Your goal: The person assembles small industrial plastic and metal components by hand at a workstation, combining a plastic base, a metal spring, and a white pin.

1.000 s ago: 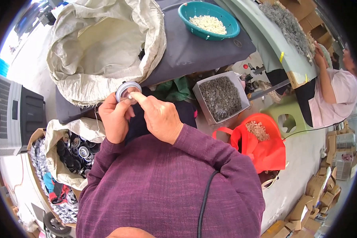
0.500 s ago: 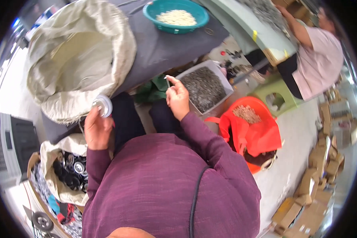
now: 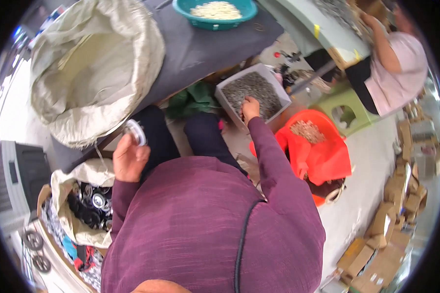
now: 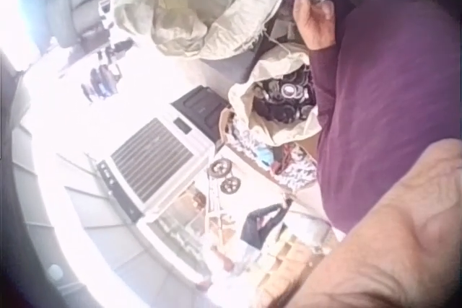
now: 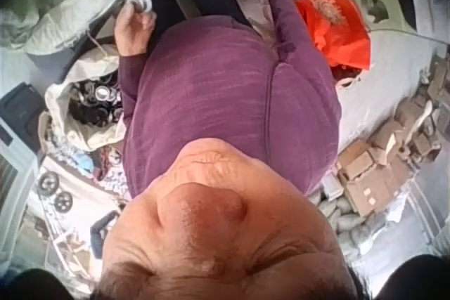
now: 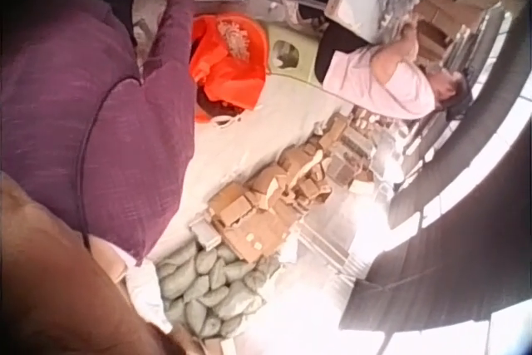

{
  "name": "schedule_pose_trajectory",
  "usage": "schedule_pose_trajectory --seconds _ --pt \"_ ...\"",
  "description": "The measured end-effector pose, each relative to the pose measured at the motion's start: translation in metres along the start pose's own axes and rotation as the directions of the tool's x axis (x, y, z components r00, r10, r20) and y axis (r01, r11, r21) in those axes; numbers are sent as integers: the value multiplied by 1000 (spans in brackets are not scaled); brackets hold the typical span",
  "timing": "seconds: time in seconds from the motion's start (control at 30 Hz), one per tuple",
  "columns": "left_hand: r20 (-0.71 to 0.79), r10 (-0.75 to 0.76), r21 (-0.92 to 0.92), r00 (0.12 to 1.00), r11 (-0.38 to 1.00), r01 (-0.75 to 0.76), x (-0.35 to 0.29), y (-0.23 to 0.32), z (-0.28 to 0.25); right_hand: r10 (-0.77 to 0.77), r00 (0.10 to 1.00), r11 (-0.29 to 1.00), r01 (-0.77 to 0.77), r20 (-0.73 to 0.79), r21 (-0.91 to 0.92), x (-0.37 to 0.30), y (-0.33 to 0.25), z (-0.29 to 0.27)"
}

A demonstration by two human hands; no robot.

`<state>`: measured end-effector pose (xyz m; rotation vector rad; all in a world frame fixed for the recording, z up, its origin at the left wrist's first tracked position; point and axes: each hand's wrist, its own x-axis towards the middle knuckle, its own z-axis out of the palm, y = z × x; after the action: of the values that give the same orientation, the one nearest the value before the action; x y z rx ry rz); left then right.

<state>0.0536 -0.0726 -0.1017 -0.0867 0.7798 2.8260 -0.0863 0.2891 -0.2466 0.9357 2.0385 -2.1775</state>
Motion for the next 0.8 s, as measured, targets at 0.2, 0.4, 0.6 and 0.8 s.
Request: schedule_pose_trajectory --seconds 0.2,0.4,0.6,0.8 --pt "98 -79 -19 992 997 81 8 -12 23 -199 487 978 157 850 139 -202 -113 98" --pt "123 -46 35 991 998 42 3 -9 21 -364 436 924 284 823 258 -222 -99 128" --pt "-50 120 89 992 989 -115 0 3 41 -395 552 918 267 735 293 -220 -98 128" --pt "-104 220 651 970 752 -101 1 11 33 -371 550 926 278 748 255 -210 -105 118"
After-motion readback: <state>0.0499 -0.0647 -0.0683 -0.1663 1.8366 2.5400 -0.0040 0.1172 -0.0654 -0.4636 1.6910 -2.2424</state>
